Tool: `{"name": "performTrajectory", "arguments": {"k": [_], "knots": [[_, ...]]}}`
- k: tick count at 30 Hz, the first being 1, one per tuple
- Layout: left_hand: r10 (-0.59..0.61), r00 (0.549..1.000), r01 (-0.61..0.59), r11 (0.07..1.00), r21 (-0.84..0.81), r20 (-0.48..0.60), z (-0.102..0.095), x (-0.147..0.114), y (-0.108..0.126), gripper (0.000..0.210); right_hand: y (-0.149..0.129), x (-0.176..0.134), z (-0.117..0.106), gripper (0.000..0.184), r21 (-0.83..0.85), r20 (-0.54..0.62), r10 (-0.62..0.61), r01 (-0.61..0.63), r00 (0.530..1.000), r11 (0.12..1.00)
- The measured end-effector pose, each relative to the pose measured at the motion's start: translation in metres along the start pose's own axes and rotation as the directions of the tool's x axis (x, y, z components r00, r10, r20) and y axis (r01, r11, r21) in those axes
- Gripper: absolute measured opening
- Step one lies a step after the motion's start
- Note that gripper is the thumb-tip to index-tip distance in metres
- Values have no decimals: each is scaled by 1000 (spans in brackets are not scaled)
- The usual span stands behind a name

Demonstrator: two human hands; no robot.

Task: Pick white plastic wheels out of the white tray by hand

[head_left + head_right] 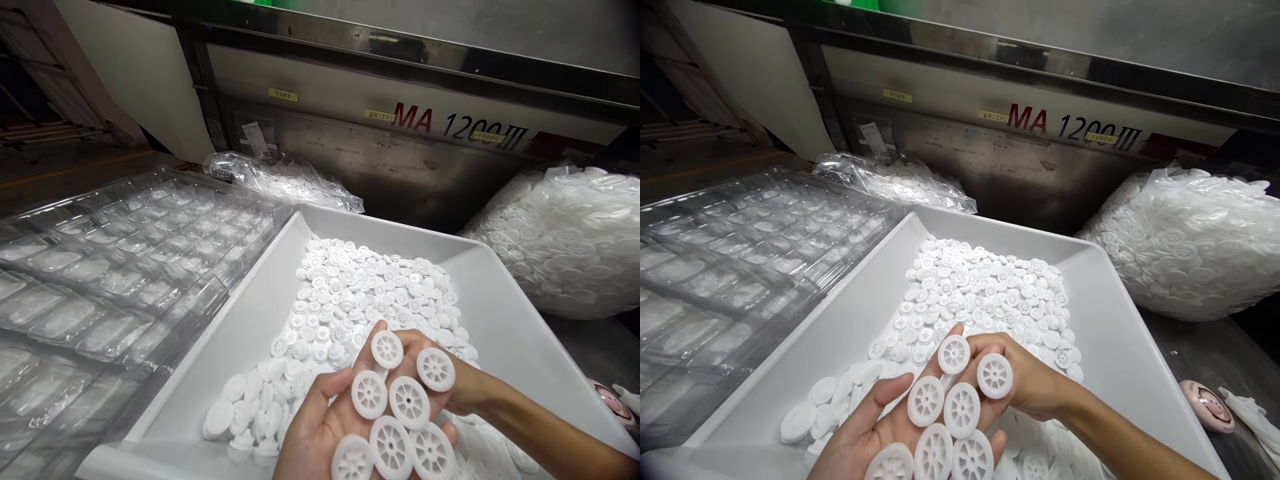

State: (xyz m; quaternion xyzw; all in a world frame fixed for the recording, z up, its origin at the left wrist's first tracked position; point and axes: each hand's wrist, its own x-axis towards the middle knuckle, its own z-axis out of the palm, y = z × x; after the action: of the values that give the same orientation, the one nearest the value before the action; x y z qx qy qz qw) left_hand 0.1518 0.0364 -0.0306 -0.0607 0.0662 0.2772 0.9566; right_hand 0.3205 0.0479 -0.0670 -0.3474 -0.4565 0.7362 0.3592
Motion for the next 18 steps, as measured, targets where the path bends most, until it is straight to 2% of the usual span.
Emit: {"name": "performTrajectory", "arguments": {"k": [6, 10, 13, 15, 18], "knots": [[-26, 999, 22, 991, 133, 29, -8, 1, 2, 41, -1, 0, 0, 27, -43, -20, 35, -35, 999, 998], [-30, 999, 29, 997, 77, 14, -8, 1, 4, 42, -1, 1, 0, 14, -61, -47, 57, -60, 997, 996], [-34, 999, 35, 999, 33, -23, -6, -1, 5, 40, -3, -1, -5, 11, -68, -124, 70, -79, 990, 995], [11, 998, -12, 1000, -27, -59, -5, -3, 7, 40, -8, -4, -9, 11, -56, -206, 86, -100, 975, 993], [174, 976, -185, 979, -84, -129, -4, -5, 10, 37, -21, -13, -11, 17, -24, -312, 101, -114, 945, 993]]}}
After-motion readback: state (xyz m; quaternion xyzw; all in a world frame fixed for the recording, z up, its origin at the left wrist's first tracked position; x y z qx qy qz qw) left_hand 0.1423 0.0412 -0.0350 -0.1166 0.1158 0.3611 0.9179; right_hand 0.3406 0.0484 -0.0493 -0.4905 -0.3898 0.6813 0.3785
